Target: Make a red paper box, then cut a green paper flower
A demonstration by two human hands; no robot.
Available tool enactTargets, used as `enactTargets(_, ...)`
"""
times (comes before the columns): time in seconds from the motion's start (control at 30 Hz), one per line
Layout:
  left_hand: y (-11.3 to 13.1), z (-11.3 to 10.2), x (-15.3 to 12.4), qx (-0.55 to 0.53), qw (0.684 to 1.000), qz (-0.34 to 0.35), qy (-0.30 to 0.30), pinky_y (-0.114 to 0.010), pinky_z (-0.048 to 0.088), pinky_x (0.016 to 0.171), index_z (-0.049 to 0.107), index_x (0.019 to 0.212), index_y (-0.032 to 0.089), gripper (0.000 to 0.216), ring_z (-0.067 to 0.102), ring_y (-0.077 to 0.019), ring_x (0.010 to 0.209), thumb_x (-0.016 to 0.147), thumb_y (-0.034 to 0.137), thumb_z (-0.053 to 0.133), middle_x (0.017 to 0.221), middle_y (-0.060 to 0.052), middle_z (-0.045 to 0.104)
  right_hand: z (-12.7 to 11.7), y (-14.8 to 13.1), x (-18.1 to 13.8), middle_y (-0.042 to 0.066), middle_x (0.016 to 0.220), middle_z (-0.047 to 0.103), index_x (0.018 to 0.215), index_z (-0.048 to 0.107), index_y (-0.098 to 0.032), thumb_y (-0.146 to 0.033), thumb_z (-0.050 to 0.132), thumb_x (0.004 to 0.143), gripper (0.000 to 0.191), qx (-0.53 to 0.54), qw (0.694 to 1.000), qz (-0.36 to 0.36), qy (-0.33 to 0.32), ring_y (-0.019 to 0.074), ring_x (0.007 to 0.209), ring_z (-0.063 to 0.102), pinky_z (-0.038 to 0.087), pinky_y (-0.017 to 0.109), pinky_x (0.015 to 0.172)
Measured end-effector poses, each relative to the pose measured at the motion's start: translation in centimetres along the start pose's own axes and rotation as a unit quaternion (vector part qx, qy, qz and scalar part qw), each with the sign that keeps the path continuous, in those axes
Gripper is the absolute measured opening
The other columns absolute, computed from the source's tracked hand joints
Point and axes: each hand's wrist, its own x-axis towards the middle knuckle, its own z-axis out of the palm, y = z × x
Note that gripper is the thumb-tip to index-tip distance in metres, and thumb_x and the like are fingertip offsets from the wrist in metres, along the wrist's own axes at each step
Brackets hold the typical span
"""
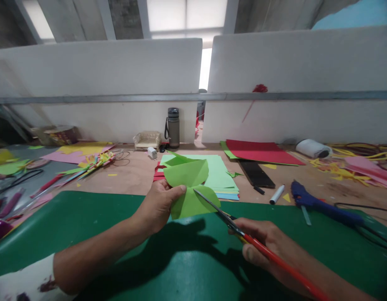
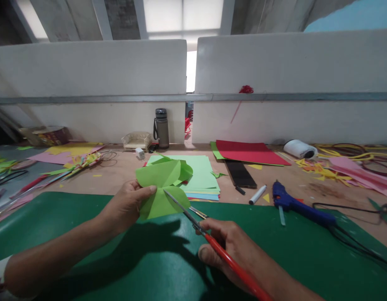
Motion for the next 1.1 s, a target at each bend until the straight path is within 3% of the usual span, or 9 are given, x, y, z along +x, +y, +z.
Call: enactTargets(1.1, -0.01, -0.13, 0.15, 0.006, 1.0, -0.004, 0.005, -0.03, 0.055, 0.059, 0.067, 0.1, 0.011, 0.036, 0.07, -0.0222, 0.062, 0.065, 0.017, 0.072, 0.081, -0.011, 0.074, 0.0, -0.52, 0.08, -0.001, 0.065, 0.054, 0.085, 0.066, -0.019, -0.044, 0.059, 0.077, 0.027, 0.028, 0.999, 0.01, -0.024, 0.0115, 0.055, 0.042, 0.032, 0.021, 0.048)
